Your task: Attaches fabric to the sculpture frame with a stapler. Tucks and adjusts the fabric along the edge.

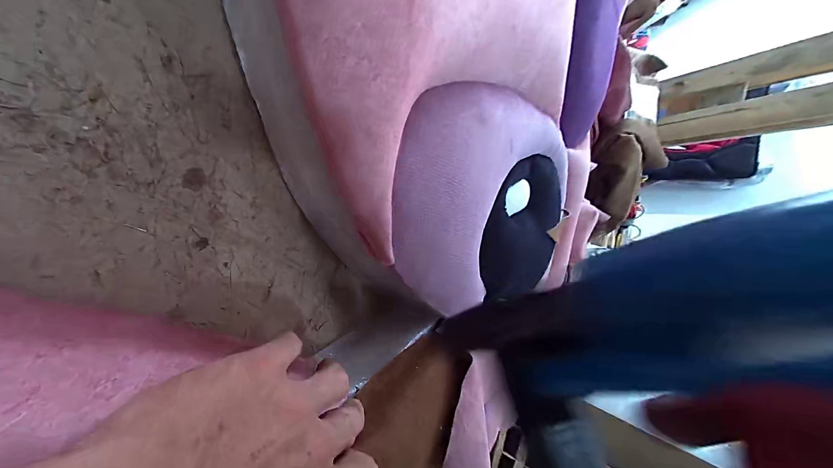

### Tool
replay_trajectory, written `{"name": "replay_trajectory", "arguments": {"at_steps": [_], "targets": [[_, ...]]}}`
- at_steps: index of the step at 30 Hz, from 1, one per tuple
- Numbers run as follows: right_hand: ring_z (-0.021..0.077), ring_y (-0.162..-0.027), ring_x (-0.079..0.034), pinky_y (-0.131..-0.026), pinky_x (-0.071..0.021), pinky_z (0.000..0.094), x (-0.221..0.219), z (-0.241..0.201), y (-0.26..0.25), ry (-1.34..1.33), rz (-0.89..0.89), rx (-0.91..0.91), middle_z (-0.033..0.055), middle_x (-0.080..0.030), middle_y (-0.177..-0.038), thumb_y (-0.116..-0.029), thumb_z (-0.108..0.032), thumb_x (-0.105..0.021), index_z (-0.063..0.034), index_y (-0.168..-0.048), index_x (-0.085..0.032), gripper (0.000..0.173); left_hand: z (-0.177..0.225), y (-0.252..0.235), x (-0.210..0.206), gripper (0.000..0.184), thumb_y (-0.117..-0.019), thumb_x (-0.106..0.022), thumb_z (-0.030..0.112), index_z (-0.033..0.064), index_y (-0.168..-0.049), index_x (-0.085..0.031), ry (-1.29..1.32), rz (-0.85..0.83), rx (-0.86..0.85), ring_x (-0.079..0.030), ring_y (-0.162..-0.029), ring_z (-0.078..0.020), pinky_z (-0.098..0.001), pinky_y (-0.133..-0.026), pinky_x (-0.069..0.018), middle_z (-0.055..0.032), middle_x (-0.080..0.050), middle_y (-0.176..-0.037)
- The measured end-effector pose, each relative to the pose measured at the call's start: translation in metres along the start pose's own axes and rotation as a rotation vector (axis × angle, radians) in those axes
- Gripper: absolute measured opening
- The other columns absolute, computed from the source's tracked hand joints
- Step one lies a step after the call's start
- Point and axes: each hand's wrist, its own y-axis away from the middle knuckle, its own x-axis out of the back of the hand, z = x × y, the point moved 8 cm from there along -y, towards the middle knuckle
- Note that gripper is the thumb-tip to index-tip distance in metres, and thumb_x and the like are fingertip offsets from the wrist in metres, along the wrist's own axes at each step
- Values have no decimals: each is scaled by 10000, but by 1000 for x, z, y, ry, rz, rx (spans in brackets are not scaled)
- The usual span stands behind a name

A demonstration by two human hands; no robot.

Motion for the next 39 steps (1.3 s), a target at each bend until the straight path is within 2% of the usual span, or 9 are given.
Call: {"name": "replay_trajectory", "arguments": {"at_steps": [3, 6, 11, 14, 18, 22, 26, 31, 39], "targets": [[84, -677, -659, -572, -563, 306, -32, -3, -26, 431, -374, 34, -15, -666, -825, -1016, -326, -600, -109, -1143, -632, 253, -2, 3, -4, 300, -997, -399, 64, 105, -1097, -679, -145, 509, -111, -638, -1135, -350, -519, -804, -501, -101, -700, -1198], [41, -588, -644, -468, -543, 278, -43, 4, -49, 625, -463, 5, -97, -642, -720, -1002, -419, -563, -235, -1094, -617, 213, -1, 4, -5, 300, -1006, -375, 51, 81, -1126, -648, -157, 482, -101, -581, -1284, -352, -521, -858, -495, -105, -649, -1358], [13, -539, -614, -416, -499, 235, -47, -2, -59, 713, -496, -12, -122, -612, -651, -979, -381, -578, -264, -1005, -613, 124, -2, 3, -3, 311, -1021, -361, 99, 81, -1165, -635, -100, 438, -108, -552, -1318, -360, -533, -884, -487, -111, -627, -1385], [26, -477, -578, -379, -468, 243, -57, 6, -58, 736, -547, -57, -104, -589, -605, -989, -376, -567, -255, -952, -610, 134, -2, 3, -6, 311, -1013, -362, 91, 98, -1140, -645, -133, 474, -104, -580, -1276, -355, -524, -858, -491, -94, -651, -1348], [60, -465, -607, -395, -533, 272, -67, 12, -57, 719, -570, -189, -70, -626, -633, -1017, -374, -553, -260, -997, -604, 127, -2, 4, -7, 254, -996, -401, 95, 123, -1051, -648, -181, 575, -122, -619, -1215, -339, -508, -801, -517, -71, -680, -1284], [87, -446, -605, -380, -532, 272, -73, 10, -57, 657, -568, -239, -20, -631, -625, -1031, -350, -569, -222, -1029, -602, 131, -6, 9, -14, 242, -1029, -432, 149, 211, -960, -656, -260, 823, -193, -679, -1083, -280, -442, -669, -528, -26, -713, -1159], [81, -462, -610, -389, -525, 273, -78, 4, -61, 730, -605, -277, -31, -624, -625, -1035, -356, -529, -240, -1068, -611, 145, -7, 26, -16, 310, -1022, -385, 51, 137, -1141, -659, -199, 537, -172, -573, -1304, -366, -548, -859, -521, -40, -620, -1424], [88, -448, -606, -398, -536, 268, -84, -2, -63, 737, -625, -367, -5, -656, -657, -1052, -331, -535, -216, -1083, -609, 140, -3, 33, -13, 410, -1046, -344, 57, 144, -1268, -678, -161, 389, -168, -539, -1350, -405, -596, -1037, -445, -100, -636, -1405], [89, -469, -629, -418, -557, 278, -87, -5, -63, 783, -643, -378, -22, -658, -658, -1048, -360, -530, -229, -1062, -601, 150, -3, 34, -16, 378, -1048, -337, 51, 122, -1223, -665, -179, 395, -187, -523, -1360, -412, -608, -1022, -447, -97, -652, -1370]]}}
